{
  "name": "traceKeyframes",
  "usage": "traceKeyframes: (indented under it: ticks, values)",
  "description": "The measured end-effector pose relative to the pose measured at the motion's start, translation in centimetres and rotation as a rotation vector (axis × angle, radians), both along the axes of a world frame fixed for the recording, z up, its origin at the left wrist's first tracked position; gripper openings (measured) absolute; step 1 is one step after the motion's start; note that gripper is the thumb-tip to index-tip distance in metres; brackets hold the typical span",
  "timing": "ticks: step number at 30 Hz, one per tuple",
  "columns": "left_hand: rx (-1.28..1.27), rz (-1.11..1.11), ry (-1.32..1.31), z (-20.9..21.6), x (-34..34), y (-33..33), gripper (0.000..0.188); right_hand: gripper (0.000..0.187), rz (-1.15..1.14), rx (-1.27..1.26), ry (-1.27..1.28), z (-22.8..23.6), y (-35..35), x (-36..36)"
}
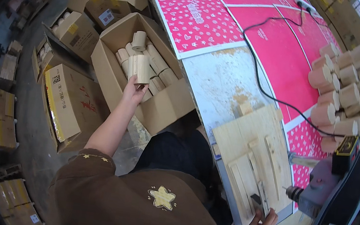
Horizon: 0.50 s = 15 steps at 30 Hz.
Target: Drilling holes into cylindrical wooden blocks using a drill press.
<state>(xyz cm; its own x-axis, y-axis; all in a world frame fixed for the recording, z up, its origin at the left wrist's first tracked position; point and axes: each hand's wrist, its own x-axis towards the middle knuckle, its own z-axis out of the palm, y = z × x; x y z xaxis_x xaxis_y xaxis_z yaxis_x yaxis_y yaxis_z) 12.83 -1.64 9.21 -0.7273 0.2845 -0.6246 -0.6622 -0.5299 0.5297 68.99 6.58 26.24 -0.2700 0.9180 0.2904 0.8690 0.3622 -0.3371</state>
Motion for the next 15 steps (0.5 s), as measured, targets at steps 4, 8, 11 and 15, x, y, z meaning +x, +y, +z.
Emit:
traceKeyframes:
  ticks: [4, 8, 11, 15]
  values:
    - [-0.115, 0.212, -0.143, -5.9, -6.3, 0.1, 0.045, 0.034, -0.034, -0.036, 0.052, -0.5, -0.2, 0.8]
    - [-0.101, 0.226, 0.134, -7.3, -15.2, 0.5, 0.045, 0.034, -0.067, -0.085, 0.070, -0.5, -0.1, 0.7]
    - [-0.535, -0.170, 0.179, -7.6, -16.8, 1.0, 0.032, 0.034, -0.052, -0.090, 0.067, -0.5, 0.0, 0.4]
    - [-0.459, -0.610, 0.306, -6.5, -10.4, 5.7, 0.024, 0.033, -0.132, -0.055, 0.013, 0.8, -0.8, -0.6]
